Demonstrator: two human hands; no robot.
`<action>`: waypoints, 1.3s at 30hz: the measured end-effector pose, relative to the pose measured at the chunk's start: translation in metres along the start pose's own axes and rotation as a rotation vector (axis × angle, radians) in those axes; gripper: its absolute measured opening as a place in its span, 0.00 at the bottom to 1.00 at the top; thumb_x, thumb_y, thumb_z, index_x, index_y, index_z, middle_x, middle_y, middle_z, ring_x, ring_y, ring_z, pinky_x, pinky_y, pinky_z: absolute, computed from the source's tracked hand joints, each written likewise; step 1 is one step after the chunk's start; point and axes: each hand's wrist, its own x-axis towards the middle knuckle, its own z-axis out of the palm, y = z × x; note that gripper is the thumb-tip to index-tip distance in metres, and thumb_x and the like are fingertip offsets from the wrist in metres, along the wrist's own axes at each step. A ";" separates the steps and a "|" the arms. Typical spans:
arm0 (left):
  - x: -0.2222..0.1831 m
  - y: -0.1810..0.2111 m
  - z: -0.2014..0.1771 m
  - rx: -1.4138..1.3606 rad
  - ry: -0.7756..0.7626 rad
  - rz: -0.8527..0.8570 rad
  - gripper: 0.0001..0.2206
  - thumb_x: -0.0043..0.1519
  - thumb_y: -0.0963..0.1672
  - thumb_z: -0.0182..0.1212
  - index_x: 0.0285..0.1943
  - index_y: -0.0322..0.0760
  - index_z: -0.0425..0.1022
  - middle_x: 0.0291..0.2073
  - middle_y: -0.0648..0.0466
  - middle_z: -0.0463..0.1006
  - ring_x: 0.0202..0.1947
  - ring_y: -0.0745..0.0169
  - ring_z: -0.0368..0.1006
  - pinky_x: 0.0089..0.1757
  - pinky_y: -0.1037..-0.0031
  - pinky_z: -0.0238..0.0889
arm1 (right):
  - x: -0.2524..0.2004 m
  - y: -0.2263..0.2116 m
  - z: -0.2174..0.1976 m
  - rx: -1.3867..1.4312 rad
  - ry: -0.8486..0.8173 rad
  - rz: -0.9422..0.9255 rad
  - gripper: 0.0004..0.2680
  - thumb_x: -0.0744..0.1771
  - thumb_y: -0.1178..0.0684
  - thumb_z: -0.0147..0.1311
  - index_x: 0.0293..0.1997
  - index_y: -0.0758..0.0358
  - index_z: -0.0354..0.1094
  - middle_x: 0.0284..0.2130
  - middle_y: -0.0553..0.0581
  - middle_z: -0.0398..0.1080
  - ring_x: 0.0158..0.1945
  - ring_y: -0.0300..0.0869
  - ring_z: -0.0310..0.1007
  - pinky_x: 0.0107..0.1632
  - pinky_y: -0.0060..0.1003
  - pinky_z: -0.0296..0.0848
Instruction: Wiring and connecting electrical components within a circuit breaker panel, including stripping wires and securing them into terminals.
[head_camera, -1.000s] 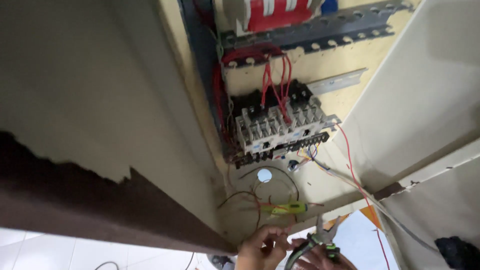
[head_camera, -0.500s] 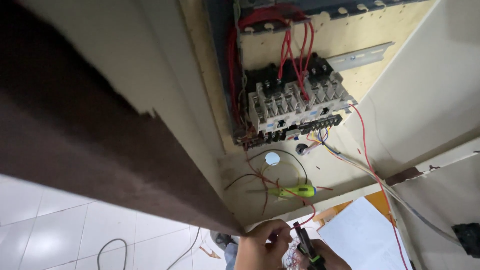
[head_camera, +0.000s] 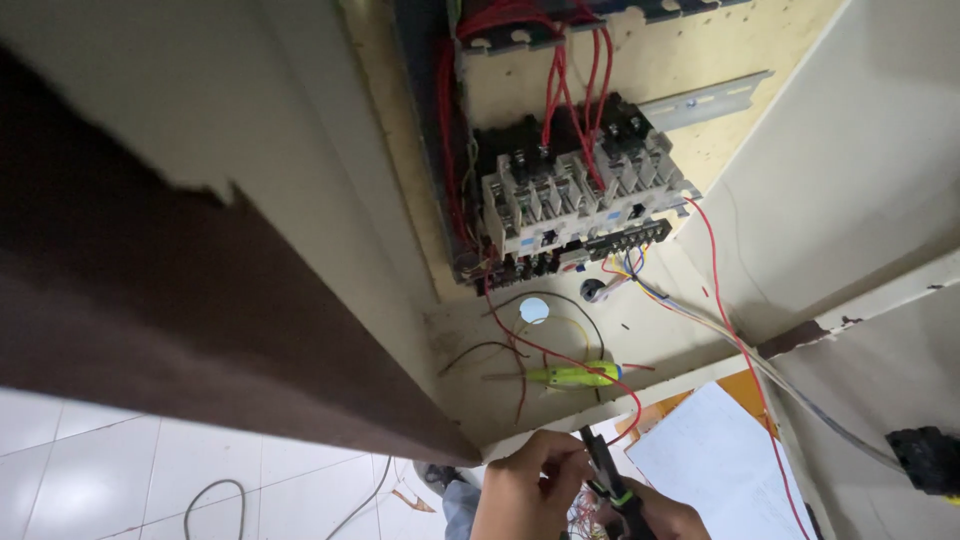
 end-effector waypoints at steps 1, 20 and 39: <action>0.000 0.006 0.000 -0.001 -0.002 -0.001 0.02 0.58 0.42 0.67 0.37 0.47 0.82 0.24 0.61 0.84 0.22 0.72 0.74 0.28 0.78 0.69 | 0.006 0.012 -0.003 0.000 0.002 0.002 0.12 0.56 0.58 0.63 0.37 0.74 0.88 0.40 0.64 0.91 0.38 0.49 0.82 0.43 0.36 0.71; 0.002 0.010 -0.015 0.135 -0.287 0.020 0.06 0.63 0.44 0.65 0.40 0.45 0.70 0.26 0.64 0.85 0.23 0.67 0.76 0.31 0.76 0.67 | 0.011 0.026 -0.004 0.309 0.045 0.041 0.13 0.63 0.74 0.55 0.46 0.91 0.86 0.26 0.86 0.79 0.31 0.61 0.76 0.40 0.41 0.69; 0.045 0.026 -0.010 0.198 -0.257 -0.063 0.08 0.64 0.45 0.60 0.36 0.46 0.64 0.25 0.61 0.74 0.27 0.63 0.72 0.35 0.68 0.65 | 0.060 0.032 -0.018 0.189 -0.448 -0.564 0.09 0.62 0.73 0.63 0.33 0.67 0.68 0.29 0.64 0.71 0.34 0.47 0.77 0.42 0.38 0.75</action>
